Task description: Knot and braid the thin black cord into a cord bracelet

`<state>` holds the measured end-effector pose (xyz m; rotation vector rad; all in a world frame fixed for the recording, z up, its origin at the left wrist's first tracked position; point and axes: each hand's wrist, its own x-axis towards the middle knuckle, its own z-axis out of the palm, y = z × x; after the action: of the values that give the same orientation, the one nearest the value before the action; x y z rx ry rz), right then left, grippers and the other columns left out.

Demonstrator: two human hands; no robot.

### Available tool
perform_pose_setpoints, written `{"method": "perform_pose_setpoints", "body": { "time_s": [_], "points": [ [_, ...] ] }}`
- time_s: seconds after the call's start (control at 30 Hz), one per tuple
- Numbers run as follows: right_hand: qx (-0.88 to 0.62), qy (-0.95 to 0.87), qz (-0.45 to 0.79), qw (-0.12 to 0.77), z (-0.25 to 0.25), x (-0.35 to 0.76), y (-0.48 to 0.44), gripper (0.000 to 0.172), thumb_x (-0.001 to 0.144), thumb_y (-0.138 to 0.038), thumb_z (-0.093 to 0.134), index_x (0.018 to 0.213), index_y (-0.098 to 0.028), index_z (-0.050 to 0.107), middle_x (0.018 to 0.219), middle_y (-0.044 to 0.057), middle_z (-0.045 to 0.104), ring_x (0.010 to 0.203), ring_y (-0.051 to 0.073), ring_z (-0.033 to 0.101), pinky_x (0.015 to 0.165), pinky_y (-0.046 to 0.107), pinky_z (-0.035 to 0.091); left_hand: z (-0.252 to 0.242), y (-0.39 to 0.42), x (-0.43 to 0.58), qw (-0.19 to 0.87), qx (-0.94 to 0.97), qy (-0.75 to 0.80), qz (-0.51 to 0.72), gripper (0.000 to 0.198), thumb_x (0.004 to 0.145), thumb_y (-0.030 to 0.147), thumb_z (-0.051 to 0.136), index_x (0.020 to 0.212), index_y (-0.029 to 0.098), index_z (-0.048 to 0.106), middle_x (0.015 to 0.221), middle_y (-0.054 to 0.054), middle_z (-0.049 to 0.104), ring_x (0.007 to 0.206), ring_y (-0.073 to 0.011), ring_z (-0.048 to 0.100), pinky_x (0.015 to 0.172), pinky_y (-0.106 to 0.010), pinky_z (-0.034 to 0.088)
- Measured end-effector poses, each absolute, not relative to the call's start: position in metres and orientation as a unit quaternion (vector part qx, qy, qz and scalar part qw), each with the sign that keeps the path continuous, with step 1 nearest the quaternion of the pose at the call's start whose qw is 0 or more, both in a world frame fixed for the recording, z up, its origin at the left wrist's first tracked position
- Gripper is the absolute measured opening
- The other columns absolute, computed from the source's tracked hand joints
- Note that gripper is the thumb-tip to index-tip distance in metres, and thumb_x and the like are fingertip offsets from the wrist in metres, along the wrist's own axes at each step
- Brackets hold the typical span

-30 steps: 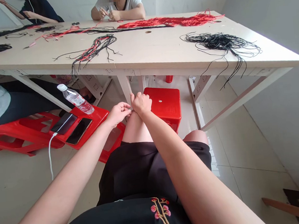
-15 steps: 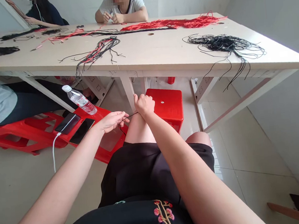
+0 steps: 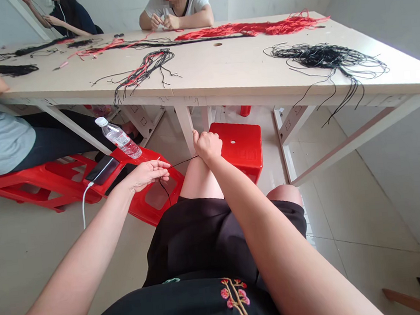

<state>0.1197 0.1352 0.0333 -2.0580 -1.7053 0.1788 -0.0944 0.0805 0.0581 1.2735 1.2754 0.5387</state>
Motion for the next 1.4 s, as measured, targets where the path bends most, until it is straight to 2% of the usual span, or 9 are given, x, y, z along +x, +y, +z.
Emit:
{"method": "perform_pose_setpoints", "body": {
  "time_s": [0.27,0.5,0.6,0.73,0.87,1.0,1.4],
  "points": [
    [-0.747,-0.618,0.077,0.232,0.041,0.119,0.132,0.064,0.09,-0.052,0.016,0.082,-0.014,0.067,0.088,0.015,0.066,0.09,0.029,0.058,0.072,0.037,0.046,0.062,0.08,-0.096,0.618,0.51,0.543,0.252,0.031,0.07,0.027,0.066,0.097,0.015,0.059,0.072,-0.004,0.063,0.052,-0.0065,0.051,0.05,-0.02,0.041],
    [-0.746,-0.619,0.075,0.233,0.037,0.119,0.134,0.064,0.09,-0.052,0.017,0.081,-0.013,0.067,0.087,0.014,0.065,0.091,0.028,0.058,0.074,0.037,0.045,0.071,0.077,-0.096,0.637,0.469,0.554,0.259,0.028,0.076,0.033,0.06,0.095,0.013,0.059,0.081,-0.011,0.066,0.052,-0.0055,0.049,0.052,-0.021,0.041],
    [-0.744,-0.621,0.069,0.237,0.035,0.12,0.135,0.063,0.091,-0.051,0.017,0.08,-0.014,0.067,0.085,0.013,0.066,0.089,0.029,0.058,0.073,0.037,0.045,0.074,0.076,-0.096,0.615,0.501,0.555,0.251,0.03,0.07,0.031,0.066,0.094,0.014,0.06,0.08,-0.007,0.064,0.053,-0.0052,0.05,0.052,-0.021,0.041],
    [-0.745,-0.62,0.075,0.234,0.035,0.12,0.135,0.063,0.09,-0.052,0.017,0.081,-0.014,0.067,0.086,0.014,0.066,0.09,0.029,0.058,0.073,0.037,0.045,0.077,0.076,-0.095,0.587,0.538,0.551,0.25,0.034,0.062,0.024,0.073,0.091,0.015,0.059,0.064,0.001,0.056,0.055,-0.008,0.053,0.054,-0.022,0.042],
    [-0.745,-0.62,0.075,0.234,0.035,0.12,0.136,0.063,0.09,-0.052,0.017,0.08,-0.015,0.067,0.086,0.014,0.066,0.09,0.028,0.058,0.073,0.037,0.045,0.078,0.079,-0.092,0.569,0.524,0.578,0.26,0.027,0.064,0.027,0.071,0.082,0.014,0.058,0.062,0.0,0.057,0.056,-0.0091,0.054,0.056,-0.024,0.043],
    [-0.742,-0.627,0.081,0.225,0.036,0.12,0.137,0.064,0.09,-0.052,0.017,0.081,-0.015,0.068,0.087,0.014,0.066,0.091,0.028,0.057,0.074,0.036,0.045,0.075,0.082,-0.09,0.556,0.519,0.59,0.272,0.024,0.064,0.03,0.071,0.077,0.015,0.056,0.06,0.002,0.053,0.052,-0.0068,0.049,0.053,-0.022,0.041],
    [-0.738,-0.635,0.071,0.217,0.037,0.114,0.144,0.064,0.09,-0.052,0.019,0.08,-0.014,0.069,0.087,0.016,0.066,0.093,0.03,0.057,0.072,0.037,0.045,0.079,0.084,-0.089,0.571,0.476,0.603,0.287,0.012,0.074,0.024,0.062,0.077,0.015,0.056,0.065,0.002,0.049,0.048,-0.0032,0.04,0.049,-0.02,0.038]
  ]
}}
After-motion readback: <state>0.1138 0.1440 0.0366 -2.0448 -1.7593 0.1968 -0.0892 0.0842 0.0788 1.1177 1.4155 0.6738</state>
